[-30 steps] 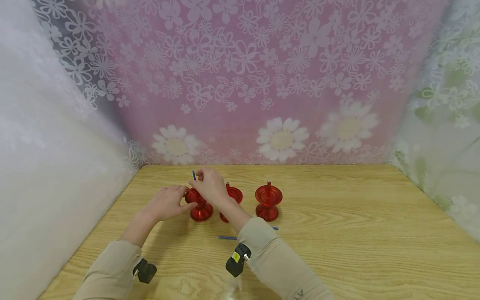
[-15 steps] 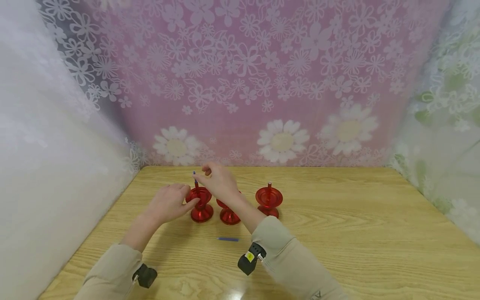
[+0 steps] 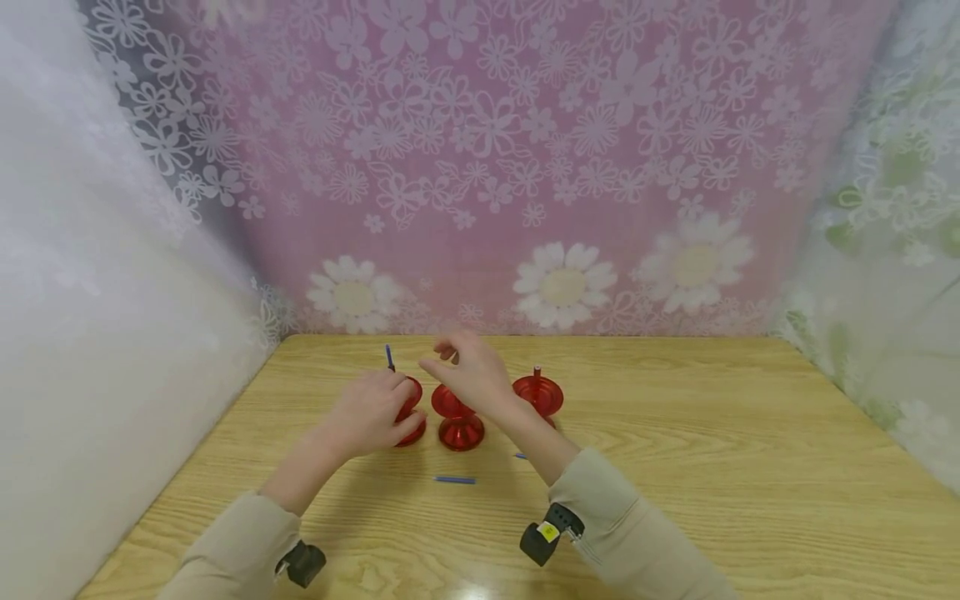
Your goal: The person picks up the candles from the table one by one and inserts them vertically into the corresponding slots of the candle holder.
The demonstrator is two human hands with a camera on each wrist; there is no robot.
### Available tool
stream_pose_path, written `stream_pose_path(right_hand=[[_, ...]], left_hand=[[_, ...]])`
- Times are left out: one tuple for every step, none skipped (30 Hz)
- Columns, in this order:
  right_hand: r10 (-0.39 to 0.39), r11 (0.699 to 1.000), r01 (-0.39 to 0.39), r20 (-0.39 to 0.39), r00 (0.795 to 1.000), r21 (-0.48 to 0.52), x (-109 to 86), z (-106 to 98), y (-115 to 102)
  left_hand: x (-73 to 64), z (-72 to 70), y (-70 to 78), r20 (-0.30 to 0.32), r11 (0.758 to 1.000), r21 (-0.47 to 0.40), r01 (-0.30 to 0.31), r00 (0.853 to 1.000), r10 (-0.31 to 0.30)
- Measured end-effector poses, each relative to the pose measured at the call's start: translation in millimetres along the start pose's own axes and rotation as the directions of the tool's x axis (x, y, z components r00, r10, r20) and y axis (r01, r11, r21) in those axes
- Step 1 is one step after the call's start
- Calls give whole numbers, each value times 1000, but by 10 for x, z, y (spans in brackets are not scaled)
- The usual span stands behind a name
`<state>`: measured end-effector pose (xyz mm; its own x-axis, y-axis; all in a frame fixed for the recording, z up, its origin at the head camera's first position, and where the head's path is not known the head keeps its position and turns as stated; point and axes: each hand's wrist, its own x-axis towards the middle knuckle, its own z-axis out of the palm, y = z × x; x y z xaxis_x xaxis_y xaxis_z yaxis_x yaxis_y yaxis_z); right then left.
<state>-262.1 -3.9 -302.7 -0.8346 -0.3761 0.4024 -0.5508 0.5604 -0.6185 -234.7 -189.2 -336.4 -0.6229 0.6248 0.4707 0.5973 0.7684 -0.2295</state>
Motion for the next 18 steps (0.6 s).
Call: stream_pose_path(right_hand=[[1,1000,-1,0,1000,1,-23,-14,13],[-3,1000,3,0,1000,-3,-43,-23,30],[-5,1000,5,1,1000,-3,-63,-30,47],[-3,1000,3,0,1000,-5,-86,-34,72],[-2,1000,2,-1,1000,-7,-109,-38,93],[-2,1000,2,-4,1000,-8,-130,-41,116],[-3,1000,3,-6,1000,-6,-149,-46,135],[-5,1000,5,-5,1000,-8,-169,-50,154],[-3,1000,3,-4,1000,-7,-187,-52,176],[-5,1000,5,-1,1000,-5,-204,-56,192],[-4,1000,4,4,1000,1,-222,-63,205],[3,1000,-3,11,1000,5,-241,-69,217],[9,1000,-10,18,1000,12,-260,-76,226],[14,1000,-15,26,1000,17,-278,-82,238],[22,1000,-22,34,999,21,-296,-87,248],[32,999,-33,44,999,23,-316,-94,255],[41,999,-42,51,998,25,-335,-98,269],[49,999,-50,58,997,18,-354,-101,283]], left_hand=[[12,7,13,18,1000,0,-1,1000,1],[23,13,26,33,1000,-1,-4,999,4],[32,20,39,49,1000,-5,-4,999,5],[40,35,52,64,1000,-9,-6,998,7],[47,48,64,75,1000,-13,-8,997,9],[55,62,75,85,1000,-17,-10,996,11],[63,74,85,88,1000,-23,-11,996,13],[72,86,94,92,1000,-27,-13,996,15],[79,99,100,98,1000,-29,-12,995,15],[88,110,104,103,999,-30,-11,995,14],[96,120,110,109,999,-31,-8,994,11],[105,129,116,117,1000,-31,-5,993,9],[114,137,121,124,999,-32,-3,992,7],[120,146,126,135,999,-34,1,991,4],[128,152,133,143,999,-39,4,990,1],[136,160,139,151,999,-45,8,989,-1],[142,168,144,158,999,-48,9,987,-1],[149,178,148,165,999,-49,9,986,-1]])
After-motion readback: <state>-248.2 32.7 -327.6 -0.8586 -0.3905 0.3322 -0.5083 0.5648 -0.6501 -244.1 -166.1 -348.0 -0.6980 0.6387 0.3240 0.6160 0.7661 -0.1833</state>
